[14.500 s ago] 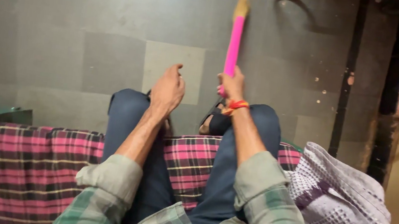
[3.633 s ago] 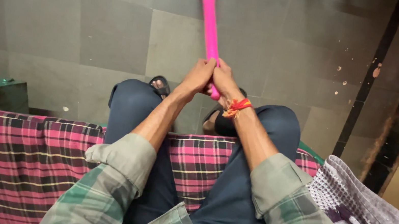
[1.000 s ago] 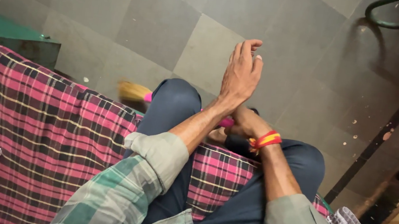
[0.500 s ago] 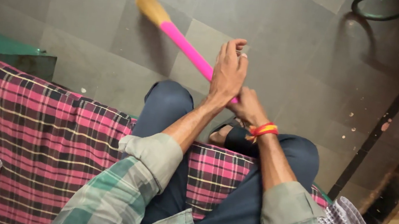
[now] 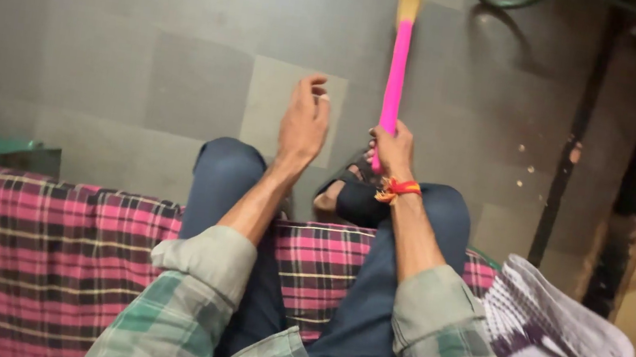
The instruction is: Holding and carrying a broom while walking through a dormitory room.
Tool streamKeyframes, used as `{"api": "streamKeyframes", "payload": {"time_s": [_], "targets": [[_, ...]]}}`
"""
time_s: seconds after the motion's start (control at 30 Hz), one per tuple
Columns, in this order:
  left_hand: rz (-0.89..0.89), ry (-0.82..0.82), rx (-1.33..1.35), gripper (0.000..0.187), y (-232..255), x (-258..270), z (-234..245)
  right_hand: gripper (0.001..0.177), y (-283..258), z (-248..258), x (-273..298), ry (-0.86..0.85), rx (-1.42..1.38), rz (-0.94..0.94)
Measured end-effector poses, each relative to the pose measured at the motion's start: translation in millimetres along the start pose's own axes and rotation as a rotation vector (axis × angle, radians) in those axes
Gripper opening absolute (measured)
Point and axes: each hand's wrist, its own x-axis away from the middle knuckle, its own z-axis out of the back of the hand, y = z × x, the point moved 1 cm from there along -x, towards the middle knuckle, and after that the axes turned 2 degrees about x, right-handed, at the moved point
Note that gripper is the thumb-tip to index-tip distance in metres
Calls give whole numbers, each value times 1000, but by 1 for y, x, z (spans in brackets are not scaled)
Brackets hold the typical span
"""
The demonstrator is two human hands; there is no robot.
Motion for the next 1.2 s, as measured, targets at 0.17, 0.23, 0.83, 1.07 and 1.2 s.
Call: {"api": "streamKeyframes", "payload": {"time_s": [0.17, 0.23, 0.83, 1.07, 1.2], "targets": [[-31, -80, -33, 34, 0, 13, -4, 16, -4, -2, 26, 99, 86, -31], [-30, -98, -42, 35, -2, 16, -3, 18, -17, -13, 45, 115, 248, -16], [-148, -230, -123, 36, 35, -18, -18, 67, -75, 5, -18, 47, 42, 89], [-195, -278, -116, 36, 23, -74, -76, 39, -70, 34, -96, 175, 49, 25], [59, -239, -20, 46, -6, -102, -124, 58, -104, 1, -54, 169, 190, 4]]}}
